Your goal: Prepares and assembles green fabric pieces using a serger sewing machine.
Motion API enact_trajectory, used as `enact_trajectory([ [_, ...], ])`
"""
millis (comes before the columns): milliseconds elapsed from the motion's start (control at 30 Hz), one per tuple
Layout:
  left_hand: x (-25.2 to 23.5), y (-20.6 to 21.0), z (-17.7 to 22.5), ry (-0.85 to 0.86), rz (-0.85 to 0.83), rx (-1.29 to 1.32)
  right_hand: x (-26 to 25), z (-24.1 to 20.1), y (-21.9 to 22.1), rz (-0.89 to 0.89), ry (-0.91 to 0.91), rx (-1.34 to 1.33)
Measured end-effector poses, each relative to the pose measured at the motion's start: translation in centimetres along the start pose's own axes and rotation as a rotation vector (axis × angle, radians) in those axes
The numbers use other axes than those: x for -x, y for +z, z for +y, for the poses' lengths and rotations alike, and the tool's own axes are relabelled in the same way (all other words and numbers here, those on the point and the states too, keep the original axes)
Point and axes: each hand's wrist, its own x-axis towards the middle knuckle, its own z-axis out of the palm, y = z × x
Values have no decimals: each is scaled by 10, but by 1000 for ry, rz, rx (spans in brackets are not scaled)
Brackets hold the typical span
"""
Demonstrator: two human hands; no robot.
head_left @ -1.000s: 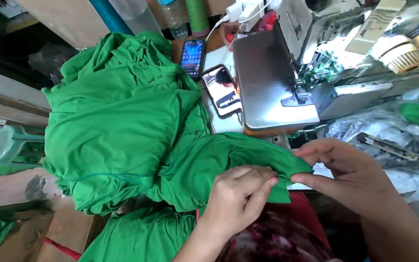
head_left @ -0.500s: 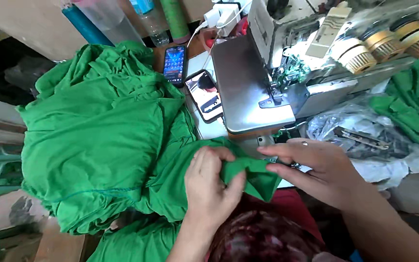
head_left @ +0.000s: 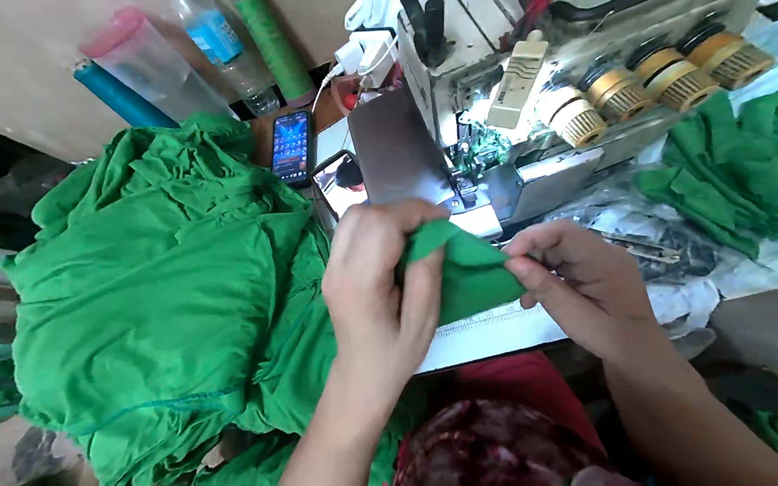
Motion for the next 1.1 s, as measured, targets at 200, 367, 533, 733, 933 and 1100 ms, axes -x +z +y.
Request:
enact_trajectory([
  [200,-20,29,-33,-193,-372,-306,12,20,6,52,299,-134],
  [367,-45,36,-31,-404,-530,-425,4,23,7,38,277,-153],
  [533,-53,48,-41,-325,-504,-483,-13,20,7,102,364,-165],
  [733,-24,11,-63,-28,-630,-74,-6,30,10,51,269,-225],
  [933,33,3,-53,132,-477,-196,-4,31,-3,-90,158,27],
  [1100,52,-37,-41,123,-419,-201,11,12,-70,-32,160,434],
])
